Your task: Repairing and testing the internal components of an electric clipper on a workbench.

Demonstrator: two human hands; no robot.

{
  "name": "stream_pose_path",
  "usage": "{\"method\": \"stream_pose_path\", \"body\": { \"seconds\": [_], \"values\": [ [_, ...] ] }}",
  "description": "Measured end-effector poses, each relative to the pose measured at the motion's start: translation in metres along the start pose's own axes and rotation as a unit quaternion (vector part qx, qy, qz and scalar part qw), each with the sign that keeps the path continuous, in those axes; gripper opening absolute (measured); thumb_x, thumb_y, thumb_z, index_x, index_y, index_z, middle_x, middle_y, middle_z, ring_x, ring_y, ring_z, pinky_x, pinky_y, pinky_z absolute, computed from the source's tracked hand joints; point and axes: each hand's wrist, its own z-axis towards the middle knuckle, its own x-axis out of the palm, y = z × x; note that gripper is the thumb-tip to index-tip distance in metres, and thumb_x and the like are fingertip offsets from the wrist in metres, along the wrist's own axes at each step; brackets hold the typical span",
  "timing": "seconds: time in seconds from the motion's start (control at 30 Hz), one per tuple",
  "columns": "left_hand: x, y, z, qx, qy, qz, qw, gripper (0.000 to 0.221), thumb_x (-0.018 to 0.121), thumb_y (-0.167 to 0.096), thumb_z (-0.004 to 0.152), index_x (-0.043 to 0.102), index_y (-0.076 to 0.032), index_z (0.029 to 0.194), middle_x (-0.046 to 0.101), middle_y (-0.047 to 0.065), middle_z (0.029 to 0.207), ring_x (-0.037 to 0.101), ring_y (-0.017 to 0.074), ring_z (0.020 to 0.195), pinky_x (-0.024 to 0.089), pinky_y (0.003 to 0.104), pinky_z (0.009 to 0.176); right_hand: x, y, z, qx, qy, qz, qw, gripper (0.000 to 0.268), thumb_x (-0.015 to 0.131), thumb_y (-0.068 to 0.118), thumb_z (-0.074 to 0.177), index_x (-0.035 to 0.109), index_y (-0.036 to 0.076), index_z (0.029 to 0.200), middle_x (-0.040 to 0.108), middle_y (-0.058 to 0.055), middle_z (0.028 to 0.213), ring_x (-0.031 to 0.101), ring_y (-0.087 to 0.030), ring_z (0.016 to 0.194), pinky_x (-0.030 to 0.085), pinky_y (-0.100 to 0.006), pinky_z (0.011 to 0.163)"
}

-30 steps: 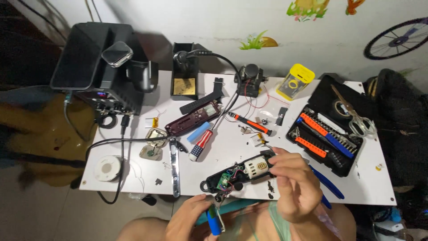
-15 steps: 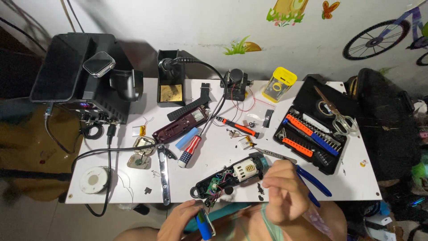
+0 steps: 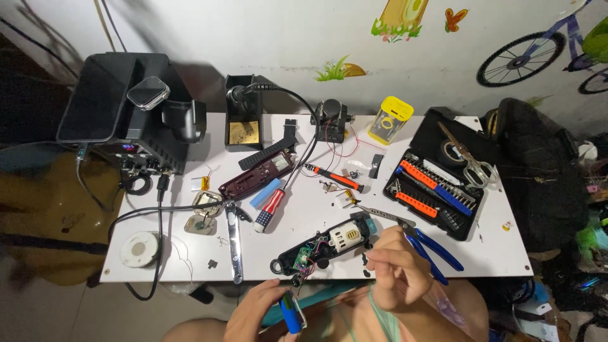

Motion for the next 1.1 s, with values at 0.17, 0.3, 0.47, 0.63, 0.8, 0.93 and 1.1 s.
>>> {"method": "stream_pose_path", "body": {
  "seconds": [0.17,0.3,0.47,0.63,0.8,0.93,1.1],
  "values": [
    [0.002,-0.024,0.003,-0.045,-0.071,0.005,0.996,0.044,0.078,-0.054,0.091,0.088,-0.022,0.118,0.09,0.005,0.125,0.087,0.0169,0.119,0.062,0.031,0.103,0.004,0.007,0.006,0.033,0.062,-0.005,0.998,0.016,0.061,0.007,0.106,0.077,0.006,0.109,0.066,0.0,0.074,0.057,-0.016,0.073,0.048,-0.031,0.074],
    [0.004,-0.027,0.006,-0.033,-0.087,-0.016,0.995,0.045,0.08,-0.054,0.093,0.087,-0.017,0.117,0.09,0.008,0.122,0.088,0.0178,0.117,0.064,0.03,0.101,0.001,0.004,0.006,0.077,0.089,-0.044,0.992,0.016,0.063,0.005,0.106,0.079,0.005,0.108,0.074,-0.004,0.092,0.062,-0.02,0.085,0.053,-0.032,0.078],
    [-0.001,-0.015,0.006,0.001,-0.075,-0.043,0.996,0.052,0.087,-0.049,0.092,0.082,-0.011,0.126,0.087,0.011,0.129,0.087,0.0205,0.121,0.064,0.032,0.107,0.007,0.008,0.015,0.038,0.191,-0.095,0.976,0.022,0.068,0.013,0.105,0.08,0.006,0.122,0.079,-0.006,0.111,0.068,-0.023,0.104,0.053,-0.038,0.097],
    [0.005,0.005,0.006,0.085,-0.086,-0.028,0.992,0.056,0.08,-0.054,0.098,0.078,-0.006,0.126,0.085,0.016,0.127,0.088,0.0241,0.117,0.067,0.032,0.105,0.016,0.014,0.022,-0.032,0.301,-0.106,0.947,0.032,0.079,0.015,0.1,0.077,0.01,0.132,0.078,-0.007,0.129,0.066,-0.031,0.13,0.048,-0.053,0.117],
    [-0.004,0.002,-0.001,0.004,0.011,-0.022,1.0,0.059,0.074,-0.063,0.101,0.082,-0.015,0.134,0.084,0.013,0.139,0.082,0.0243,0.133,0.06,0.035,0.109,0.017,0.015,0.022,-0.038,0.392,-0.152,0.907,0.05,0.069,0.025,0.105,0.07,0.021,0.155,0.07,-0.004,0.157,0.061,-0.03,0.146,0.041,-0.06,0.124],
    [-0.009,-0.001,0.003,0.054,0.018,0.002,0.998,0.056,0.061,-0.059,0.11,0.078,-0.012,0.135,0.086,0.007,0.131,0.08,0.0282,0.136,0.064,0.038,0.106,0.02,0.02,0.029,-0.041,0.405,-0.173,0.897,0.044,0.061,0.026,0.11,0.072,0.025,0.152,0.067,-0.006,0.16,0.059,-0.032,0.14,0.039,-0.059,0.121],
    [-0.01,0.005,0.003,0.017,0.056,-0.009,0.998,0.049,0.063,-0.056,0.109,0.08,-0.016,0.131,0.089,-0.001,0.131,0.077,0.0334,0.138,0.063,0.045,0.113,0.021,0.023,0.037,0.014,0.446,-0.147,0.883,0.036,0.072,0.016,0.103,0.078,0.024,0.137,0.065,-0.005,0.158,0.053,-0.032,0.143,0.035,-0.059,0.119]
  ]
}}
